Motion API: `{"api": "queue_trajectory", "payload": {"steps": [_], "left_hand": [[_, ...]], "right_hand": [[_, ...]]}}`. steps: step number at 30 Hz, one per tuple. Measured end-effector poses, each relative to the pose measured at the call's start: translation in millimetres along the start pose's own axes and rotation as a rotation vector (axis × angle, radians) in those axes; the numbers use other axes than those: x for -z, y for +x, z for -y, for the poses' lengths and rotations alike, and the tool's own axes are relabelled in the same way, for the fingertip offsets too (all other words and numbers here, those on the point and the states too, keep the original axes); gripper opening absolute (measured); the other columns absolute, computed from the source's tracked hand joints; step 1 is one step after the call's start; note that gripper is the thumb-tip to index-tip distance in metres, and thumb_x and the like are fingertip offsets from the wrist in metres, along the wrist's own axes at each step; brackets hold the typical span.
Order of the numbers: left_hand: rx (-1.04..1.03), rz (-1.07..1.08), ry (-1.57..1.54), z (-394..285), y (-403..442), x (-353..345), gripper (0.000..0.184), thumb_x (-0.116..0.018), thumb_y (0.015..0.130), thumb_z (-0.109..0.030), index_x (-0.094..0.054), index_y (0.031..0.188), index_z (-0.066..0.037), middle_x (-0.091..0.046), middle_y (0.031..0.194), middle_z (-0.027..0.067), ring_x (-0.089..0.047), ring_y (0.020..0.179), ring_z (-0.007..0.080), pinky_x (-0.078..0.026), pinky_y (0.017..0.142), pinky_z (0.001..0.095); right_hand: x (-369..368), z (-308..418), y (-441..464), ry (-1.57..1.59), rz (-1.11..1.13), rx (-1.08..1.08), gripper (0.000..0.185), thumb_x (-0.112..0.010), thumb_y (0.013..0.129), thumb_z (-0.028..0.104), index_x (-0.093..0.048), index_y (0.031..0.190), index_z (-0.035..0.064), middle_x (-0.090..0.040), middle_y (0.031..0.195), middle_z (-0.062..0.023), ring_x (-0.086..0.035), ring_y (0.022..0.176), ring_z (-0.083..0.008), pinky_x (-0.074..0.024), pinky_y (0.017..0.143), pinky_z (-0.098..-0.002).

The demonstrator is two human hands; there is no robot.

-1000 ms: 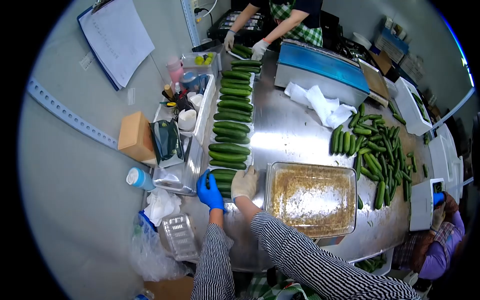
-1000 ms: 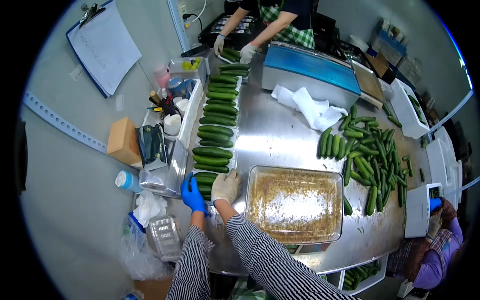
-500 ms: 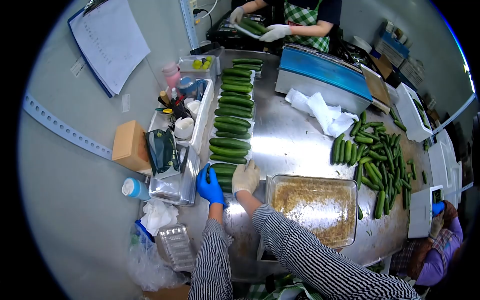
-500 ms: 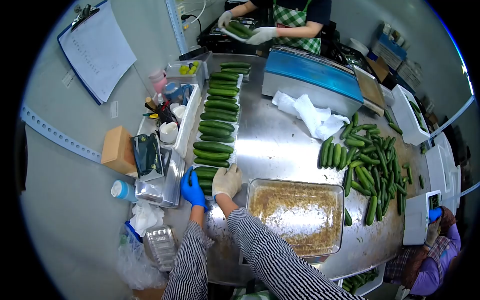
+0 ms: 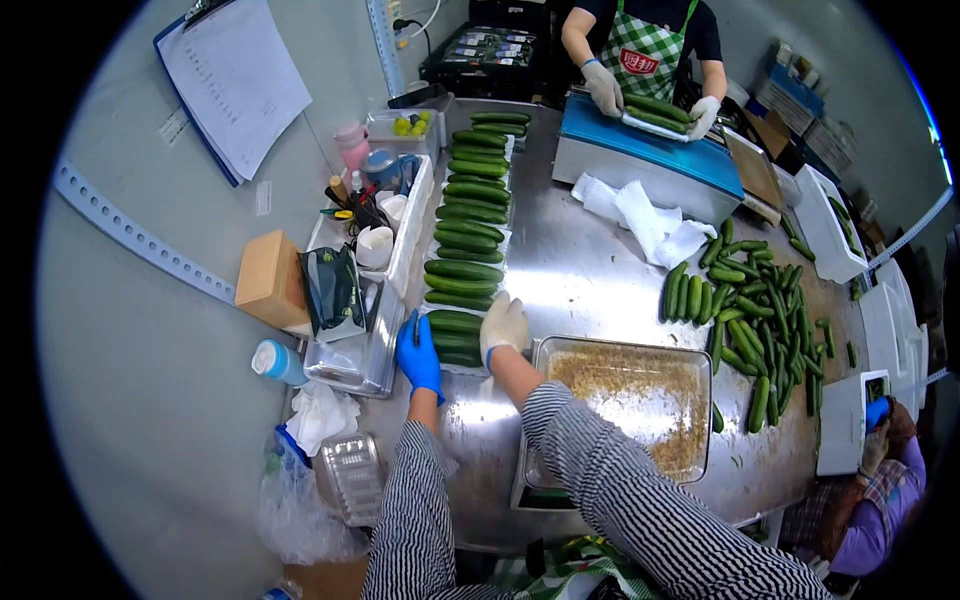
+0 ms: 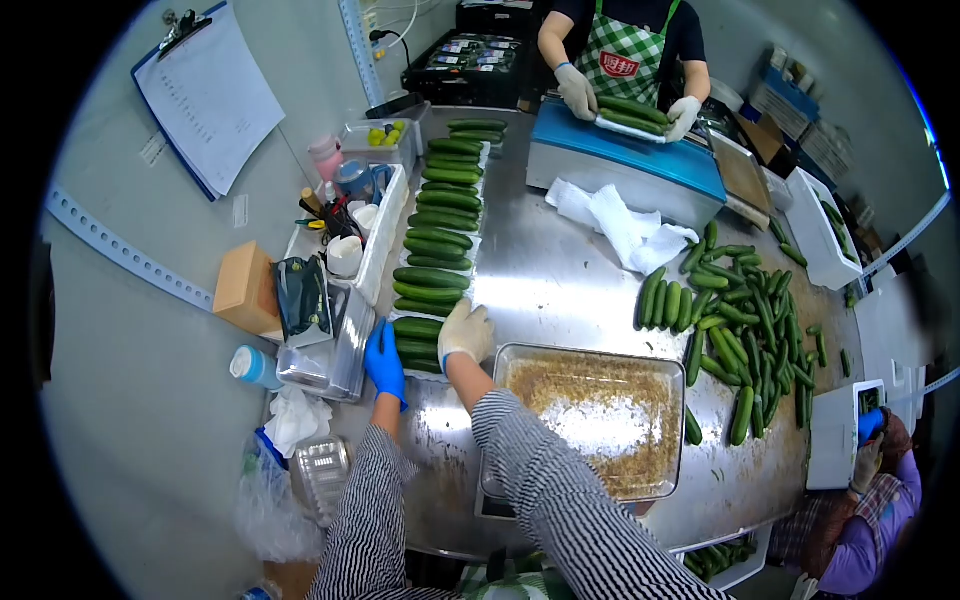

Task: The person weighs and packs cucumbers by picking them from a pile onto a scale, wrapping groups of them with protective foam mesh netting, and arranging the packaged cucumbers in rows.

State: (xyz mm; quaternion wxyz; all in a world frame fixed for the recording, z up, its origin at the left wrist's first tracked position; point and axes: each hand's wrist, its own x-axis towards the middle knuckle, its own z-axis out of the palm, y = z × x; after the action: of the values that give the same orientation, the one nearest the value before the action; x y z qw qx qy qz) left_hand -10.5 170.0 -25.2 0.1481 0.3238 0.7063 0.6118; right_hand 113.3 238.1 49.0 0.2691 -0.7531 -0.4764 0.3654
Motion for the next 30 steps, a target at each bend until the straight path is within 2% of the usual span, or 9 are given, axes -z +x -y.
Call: {"api": "queue_trajectory", "payload": {"steps": [2,6,8,13,15,18,21,24,30], "left_hand": [[0.004,0.004,-0.02,4,2,1,0.04,-0.06,0.098,-0.027,-0.064,0.125,0.002,-0.067,0.116,0.0205,-0.064,0.104,0.0296,-0.048,0.092,0.0364],[0.109,0.013,-0.012,2,-1,8,0.042,-0.056,0.1,-0.027,-0.061,0.127,0.005,-0.065,0.124,0.0217,-0.062,0.11,0.0308,-0.047,0.097,0.0371],[0.115,-0.007,-0.035,14,-11,23,0.042,-0.054,0.101,-0.027,-0.062,0.125,0.006,-0.066,0.123,0.02,-0.062,0.11,0.0299,-0.046,0.098,0.0372],[-0.082,-0.092,0.106,-28,-89,126,0.043,-0.062,0.096,-0.014,-0.053,0.133,0.007,-0.061,0.127,0.0209,-0.057,0.116,0.0287,-0.045,0.1,0.0395],[-0.304,-0.313,0.758,13,-117,184,0.054,-0.066,0.093,-0.021,-0.049,0.134,0.01,-0.058,0.128,0.0268,-0.055,0.12,0.0368,-0.044,0.104,0.0428],[0.108,0.093,1.172,10,-149,243,0.044,-0.061,0.095,-0.028,-0.061,0.116,0.01,-0.062,0.119,0.0292,-0.057,0.111,0.0432,-0.045,0.098,0.0489],[-0.282,0.182,1.257,72,-144,272,0.038,-0.054,0.098,-0.031,-0.065,0.102,0.005,-0.065,0.105,0.0253,-0.062,0.093,0.0411,-0.049,0.081,0.0476],[-0.122,0.288,1.305,51,-135,254,0.033,-0.049,0.1,-0.021,-0.065,0.106,0.008,-0.066,0.108,0.0262,-0.061,0.099,0.0435,-0.049,0.091,0.0459],[-0.461,0.253,1.705,88,-120,259,0.027,-0.051,0.096,-0.017,-0.067,0.1,0.003,-0.068,0.103,0.0206,-0.065,0.095,0.0348,-0.051,0.085,0.0425]], "right_hand": [[16,1,13,0.115,0.048,0.054,0.061,-0.032,0.101,0.045,-0.052,0.132,-0.0032,-0.055,0.127,-0.0324,-0.052,0.117,-0.0504,-0.0397,0.103,-0.0498],[119,43,-31,0.685,0.142,-0.036,0.061,-0.035,0.102,0.045,-0.047,0.141,-0.0015,-0.056,0.135,-0.0219,-0.057,0.113,-0.0362,-0.0422,0.101,-0.045],[189,41,-69,0.642,0.137,0.166,0.058,-0.035,0.104,0.042,-0.047,0.142,-0.0003,-0.055,0.136,-0.0172,-0.057,0.111,-0.0265,-0.0441,0.099,-0.0403],[317,-78,-119,0.412,-0.164,0.66,0.041,-0.045,0.099,0.006,-0.048,0.139,0.0002,-0.056,0.13,-0.0137,-0.057,0.107,-0.0198,-0.0472,0.093,-0.0326],[352,-145,-136,0.212,-0.254,0.678,0.044,-0.053,0.092,-0.006,-0.05,0.135,0.0024,-0.057,0.122,-0.0132,-0.058,0.102,-0.0185,-0.0481,0.091,-0.0314],[379,-230,-166,0.059,-0.367,0.424,0.041,-0.057,0.092,0.002,-0.052,0.133,0.0003,-0.058,0.121,-0.0174,-0.06,0.103,-0.0248,-0.0499,0.09,-0.0351],[396,-263,-164,-0.092,-0.478,0.114,0.044,-0.06,0.088,0.008,-0.053,0.13,-0.0029,-0.058,0.124,-0.0226,-0.061,0.107,-0.033,-0.0498,0.093,-0.0405],[407,-279,-117,-0.333,-0.55,0.344,0.048,-0.062,0.083,0.011,-0.054,0.128,-0.0043,-0.056,0.129,-0.0277,-0.057,0.114,-0.0437,-0.0441,0.102,-0.0477],[400,-309,-10,-0.565,-0.275,0.241,0.045,-0.066,0.083,0.023,-0.058,0.123,0.0036,-0.061,0.117,-0.0254,-0.06,0.105,-0.0422,-0.0486,0.093,-0.0474]]}}
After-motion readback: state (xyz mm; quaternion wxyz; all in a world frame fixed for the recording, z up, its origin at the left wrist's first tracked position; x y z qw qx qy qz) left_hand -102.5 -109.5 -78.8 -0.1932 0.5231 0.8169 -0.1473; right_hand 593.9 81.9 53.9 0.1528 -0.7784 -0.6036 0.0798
